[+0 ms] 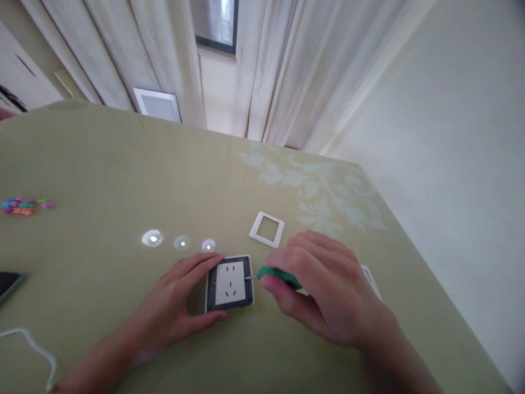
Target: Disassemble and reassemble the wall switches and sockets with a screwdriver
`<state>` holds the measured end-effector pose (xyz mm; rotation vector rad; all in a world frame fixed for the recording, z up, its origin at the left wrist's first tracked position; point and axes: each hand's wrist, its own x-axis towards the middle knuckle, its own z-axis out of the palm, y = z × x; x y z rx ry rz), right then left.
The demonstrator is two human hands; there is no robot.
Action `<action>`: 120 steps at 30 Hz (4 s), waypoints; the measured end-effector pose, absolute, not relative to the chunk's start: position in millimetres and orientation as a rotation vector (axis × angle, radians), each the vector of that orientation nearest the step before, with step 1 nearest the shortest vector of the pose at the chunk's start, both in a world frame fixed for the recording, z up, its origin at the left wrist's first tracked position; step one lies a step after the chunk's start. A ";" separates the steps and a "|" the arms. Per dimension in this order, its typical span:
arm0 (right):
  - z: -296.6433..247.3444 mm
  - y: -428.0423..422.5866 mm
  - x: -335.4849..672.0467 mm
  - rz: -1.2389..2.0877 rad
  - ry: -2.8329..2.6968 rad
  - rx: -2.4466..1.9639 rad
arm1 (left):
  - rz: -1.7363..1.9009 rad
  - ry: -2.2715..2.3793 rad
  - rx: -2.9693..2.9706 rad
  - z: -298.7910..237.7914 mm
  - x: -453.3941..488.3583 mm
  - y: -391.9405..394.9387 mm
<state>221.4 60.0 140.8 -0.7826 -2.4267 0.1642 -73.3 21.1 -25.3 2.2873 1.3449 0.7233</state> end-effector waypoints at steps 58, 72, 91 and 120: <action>152.2 41.9 219.9 0.269 -2.505 -0.884 | 0.708 1.290 2.328 -33.9 -72.3 16.5; 150.3 47.0 224.4 0.102 -2.417 -1.019 | 0.733 1.284 2.318 -30.2 -72.7 15.8; 150.8 46.9 223.2 0.187 -2.458 -0.878 | 0.713 1.265 2.348 -31.3 -73.4 15.5; 162.7 40.6 240.4 0.243 -2.590 -1.081 | 0.645 1.141 2.241 -16.9 -45.0 25.1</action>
